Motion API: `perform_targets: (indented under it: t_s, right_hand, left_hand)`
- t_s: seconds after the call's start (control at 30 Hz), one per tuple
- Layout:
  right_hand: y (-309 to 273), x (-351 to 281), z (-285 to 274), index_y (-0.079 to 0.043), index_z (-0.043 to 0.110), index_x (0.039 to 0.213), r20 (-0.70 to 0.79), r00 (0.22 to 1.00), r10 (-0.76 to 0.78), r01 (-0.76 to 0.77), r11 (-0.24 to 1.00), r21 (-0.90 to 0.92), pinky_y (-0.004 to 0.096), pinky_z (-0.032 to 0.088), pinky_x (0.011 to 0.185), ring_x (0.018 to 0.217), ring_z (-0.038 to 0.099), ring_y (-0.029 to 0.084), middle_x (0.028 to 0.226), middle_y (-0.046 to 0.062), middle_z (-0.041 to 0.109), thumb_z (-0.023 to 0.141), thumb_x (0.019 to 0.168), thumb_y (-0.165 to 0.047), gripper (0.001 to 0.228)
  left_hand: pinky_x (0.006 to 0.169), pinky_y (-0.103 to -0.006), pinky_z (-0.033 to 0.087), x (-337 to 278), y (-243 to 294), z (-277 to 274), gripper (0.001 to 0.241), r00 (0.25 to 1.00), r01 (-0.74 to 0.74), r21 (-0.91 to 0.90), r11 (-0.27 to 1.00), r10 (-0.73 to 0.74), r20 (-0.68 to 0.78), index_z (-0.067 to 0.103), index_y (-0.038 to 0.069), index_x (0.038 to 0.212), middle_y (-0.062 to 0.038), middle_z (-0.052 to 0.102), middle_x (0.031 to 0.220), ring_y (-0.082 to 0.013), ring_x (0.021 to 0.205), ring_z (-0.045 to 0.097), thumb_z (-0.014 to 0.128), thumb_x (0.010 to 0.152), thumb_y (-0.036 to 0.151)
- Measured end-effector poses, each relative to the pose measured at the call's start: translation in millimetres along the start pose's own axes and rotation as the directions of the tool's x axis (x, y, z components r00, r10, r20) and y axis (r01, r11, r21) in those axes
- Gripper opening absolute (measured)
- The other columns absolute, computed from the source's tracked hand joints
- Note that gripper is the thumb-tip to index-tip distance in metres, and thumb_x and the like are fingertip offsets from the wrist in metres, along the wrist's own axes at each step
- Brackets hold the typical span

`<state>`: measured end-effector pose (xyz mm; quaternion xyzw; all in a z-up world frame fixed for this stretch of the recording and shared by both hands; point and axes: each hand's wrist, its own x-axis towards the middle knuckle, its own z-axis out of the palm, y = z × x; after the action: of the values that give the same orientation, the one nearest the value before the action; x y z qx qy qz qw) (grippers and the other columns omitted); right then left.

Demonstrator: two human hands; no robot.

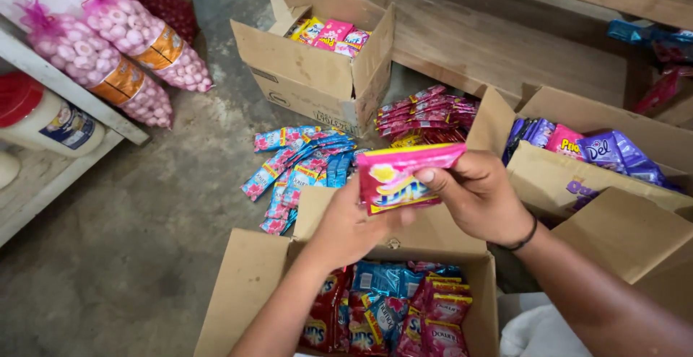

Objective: The person sorts detergent and fabric softener sachets from piles on the floor into cardboard boxes by hand, picking up individual packets and chains of sachets to place them inside the boxes.

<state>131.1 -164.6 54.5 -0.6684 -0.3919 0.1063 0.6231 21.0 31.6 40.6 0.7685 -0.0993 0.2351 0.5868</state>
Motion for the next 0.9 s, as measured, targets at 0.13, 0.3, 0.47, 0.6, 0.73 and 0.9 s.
perform_targets:
  t_s: [0.13,0.3,0.47,0.6,0.73,0.9]
  right_hand:
    - [-12,9,1,-0.002,0.057,0.137,-0.002,0.992,-0.124,0.122,0.975,0.185,0.03,0.053,0.102,0.117,0.061,0.012,0.129,0.006,0.065,0.069,0.105,-0.023,0.04]
    - [68,8,-17,-0.004,0.04,0.159,0.162,0.984,0.068,-0.136,0.878,0.458,0.036,0.041,0.121,0.144,0.052,0.019,0.15,0.012,0.056,0.06,0.099,-0.051,0.079]
    - [80,-4,4,-0.005,0.043,0.147,0.315,0.927,0.203,-0.141,0.968,-0.21,0.036,0.048,0.104,0.121,0.061,0.015,0.133,0.007,0.066,0.077,0.088,-0.029,0.073]
    - [89,-13,12,-0.002,0.068,0.131,0.431,0.822,0.372,-0.37,0.925,-0.092,0.033,0.055,0.096,0.104,0.065,0.01,0.117,0.006,0.077,0.078,0.092,-0.025,0.047]
    - [64,-14,5,-0.004,0.07,0.125,0.452,0.772,0.448,-0.4,0.894,-0.202,0.03,0.057,0.09,0.097,0.067,0.009,0.106,0.002,0.08,0.078,0.089,-0.021,0.041]
    - [24,-22,-10,-0.02,0.034,0.157,0.472,0.826,0.309,-0.459,0.855,0.244,0.035,0.056,0.098,0.12,0.066,0.015,0.138,0.005,0.069,0.076,0.091,-0.014,0.079]
  left_hand:
    - [0.104,-0.0323,0.053,7,-4,10,0.037,0.98,0.191,-0.252,0.949,-0.172,0.097,0.064,-0.001,0.134,-0.006,0.074,0.125,-0.014,0.116,0.067,0.065,0.104,0.021]
    - [0.102,-0.0324,0.053,37,26,-19,0.034,0.98,0.091,-0.188,0.978,-0.122,-0.158,0.063,-0.001,0.131,-0.006,0.071,0.126,-0.0125,0.115,0.065,0.063,0.105,0.021]
    - [0.101,-0.0426,0.057,65,82,-45,0.037,0.942,-0.058,-0.752,0.656,-0.213,-0.258,0.055,0.003,0.134,-0.008,0.067,0.127,-0.02,0.115,0.067,0.062,0.104,0.023]
    - [0.109,-0.0439,0.054,63,75,-65,0.041,0.915,-0.252,-0.69,0.678,-0.065,-0.398,0.05,0.002,0.142,-0.008,0.062,0.135,-0.0203,0.123,0.065,0.063,0.109,0.022]
    - [0.106,-0.0436,0.055,55,48,-87,0.041,0.871,-0.234,-0.586,0.776,-0.1,-0.481,0.052,0.002,0.14,-0.009,0.064,0.133,-0.0206,0.119,0.066,0.062,0.107,0.024]
    - [0.107,-0.0425,0.055,42,3,-90,0.042,0.875,-0.211,-0.565,0.798,-0.103,-0.472,0.054,0.001,0.139,-0.009,0.066,0.132,-0.0199,0.119,0.066,0.063,0.107,0.026]
